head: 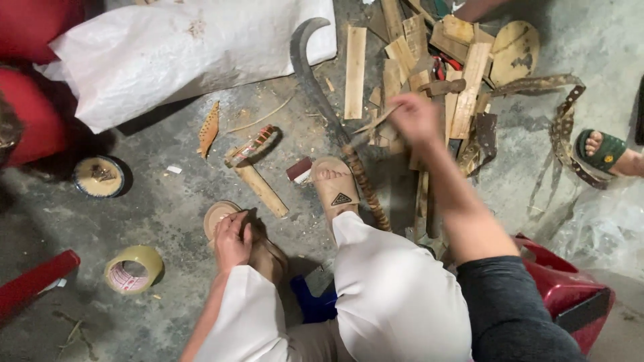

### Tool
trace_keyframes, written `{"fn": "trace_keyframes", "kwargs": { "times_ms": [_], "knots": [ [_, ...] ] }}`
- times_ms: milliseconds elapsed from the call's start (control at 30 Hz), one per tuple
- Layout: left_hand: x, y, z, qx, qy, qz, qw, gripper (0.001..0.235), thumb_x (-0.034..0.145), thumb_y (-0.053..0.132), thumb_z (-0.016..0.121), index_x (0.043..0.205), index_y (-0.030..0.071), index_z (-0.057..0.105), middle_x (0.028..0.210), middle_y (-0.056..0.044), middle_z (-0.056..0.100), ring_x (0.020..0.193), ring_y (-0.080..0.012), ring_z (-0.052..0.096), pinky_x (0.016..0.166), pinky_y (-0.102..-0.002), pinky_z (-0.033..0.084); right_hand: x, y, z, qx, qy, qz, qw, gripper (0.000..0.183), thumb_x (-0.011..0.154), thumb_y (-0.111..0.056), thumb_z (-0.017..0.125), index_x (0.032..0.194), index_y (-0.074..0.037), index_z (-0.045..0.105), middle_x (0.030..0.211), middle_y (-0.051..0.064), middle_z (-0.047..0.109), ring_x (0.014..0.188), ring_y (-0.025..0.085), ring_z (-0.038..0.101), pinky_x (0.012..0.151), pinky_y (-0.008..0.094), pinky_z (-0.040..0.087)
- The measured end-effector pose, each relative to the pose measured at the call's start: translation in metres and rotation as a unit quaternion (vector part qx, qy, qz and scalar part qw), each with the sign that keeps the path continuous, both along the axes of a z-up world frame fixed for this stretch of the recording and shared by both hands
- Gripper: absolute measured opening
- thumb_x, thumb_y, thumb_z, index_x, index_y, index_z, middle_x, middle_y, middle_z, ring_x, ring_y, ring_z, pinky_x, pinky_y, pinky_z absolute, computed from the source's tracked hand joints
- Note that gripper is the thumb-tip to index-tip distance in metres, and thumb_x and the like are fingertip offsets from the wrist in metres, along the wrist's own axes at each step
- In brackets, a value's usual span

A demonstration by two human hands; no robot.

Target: The person sits on a low stool and works on a small circular bamboo frame, using a wooden block to press and shape the material. They repeatedly pick up and set down bamboo strips and a curved tool, adjusting the frame and handling small pieces of bamboo.

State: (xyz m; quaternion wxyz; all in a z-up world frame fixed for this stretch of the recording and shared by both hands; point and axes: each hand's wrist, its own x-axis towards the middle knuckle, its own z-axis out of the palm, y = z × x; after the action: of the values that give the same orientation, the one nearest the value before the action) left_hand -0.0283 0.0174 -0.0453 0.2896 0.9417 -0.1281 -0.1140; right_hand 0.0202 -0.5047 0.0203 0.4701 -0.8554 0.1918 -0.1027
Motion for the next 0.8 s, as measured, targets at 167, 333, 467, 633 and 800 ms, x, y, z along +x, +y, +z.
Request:
{"fn": "trace_keyframes", "kwargs": {
  "times_ms": [167, 333, 467, 633, 800],
  "knots": [
    [0.011, -0.018, 0.037, -0.025, 0.017, 0.013, 0.999, 0.033, 0.086, 0.01, 0.073, 0.119, 0.013, 0.075, 0.114, -0.007, 0.068, 0.107, -0.0284, 0.065, 0.102, -0.041, 0.049, -0.025, -0.121, 0.062, -0.006, 0.082, -0.12, 0.989, 0.006, 0.106, -0.006, 0.076, 0.112, -0.007, 0.075, 0.093, 0.008, 0.072, 0.074, 0.012, 0.066, 0.066, 0.023, 0.058],
    [0.014, -0.026, 0.048, -0.027, 0.022, 0.02, 0.999, 0.036, 0.084, 0.002, 0.072, 0.119, 0.007, 0.075, 0.116, -0.01, 0.069, 0.105, -0.0294, 0.064, 0.097, -0.038, 0.052, -0.05, -0.187, 0.041, 0.038, 0.108, -0.216, 0.97, 0.005, 0.107, -0.008, 0.073, 0.109, -0.003, 0.074, 0.081, -0.002, 0.067, 0.06, 0.004, 0.058, 0.055, 0.016, 0.049],
    [0.017, -0.029, 0.049, -0.022, 0.037, 0.031, 0.999, 0.037, 0.083, 0.001, 0.072, 0.119, 0.008, 0.075, 0.116, -0.009, 0.069, 0.107, -0.0287, 0.063, 0.097, -0.037, 0.052, 0.006, -0.096, 0.054, -0.272, 0.21, -0.2, 0.918, 0.055, 0.092, -0.006, 0.081, 0.136, 0.004, 0.05, 0.128, 0.019, 0.053, 0.113, 0.033, 0.058, 0.101, 0.044, 0.05],
    [0.004, -0.012, 0.018, 0.005, 0.011, 0.015, 1.0, 0.031, 0.089, 0.015, 0.075, 0.119, 0.017, 0.075, 0.113, -0.006, 0.069, 0.112, -0.0302, 0.066, 0.109, -0.046, 0.046, 0.074, 0.031, 0.015, 0.293, 0.202, -0.188, 0.916, 0.038, 0.105, -0.03, 0.044, 0.134, -0.012, 0.06, 0.078, -0.005, 0.054, 0.052, 0.005, 0.04, 0.041, 0.023, 0.028],
    [0.001, -0.006, 0.023, -0.01, 0.028, 0.034, 0.999, 0.032, 0.089, 0.014, 0.074, 0.121, 0.015, 0.074, 0.114, -0.007, 0.068, 0.113, -0.0308, 0.065, 0.114, -0.046, 0.044, 0.102, 0.054, -0.087, -0.176, 0.281, -0.058, 0.942, 0.067, 0.081, -0.01, 0.089, 0.135, -0.001, 0.05, 0.128, 0.025, 0.051, 0.119, 0.05, 0.062, 0.1, 0.057, 0.055]
  ]
}}
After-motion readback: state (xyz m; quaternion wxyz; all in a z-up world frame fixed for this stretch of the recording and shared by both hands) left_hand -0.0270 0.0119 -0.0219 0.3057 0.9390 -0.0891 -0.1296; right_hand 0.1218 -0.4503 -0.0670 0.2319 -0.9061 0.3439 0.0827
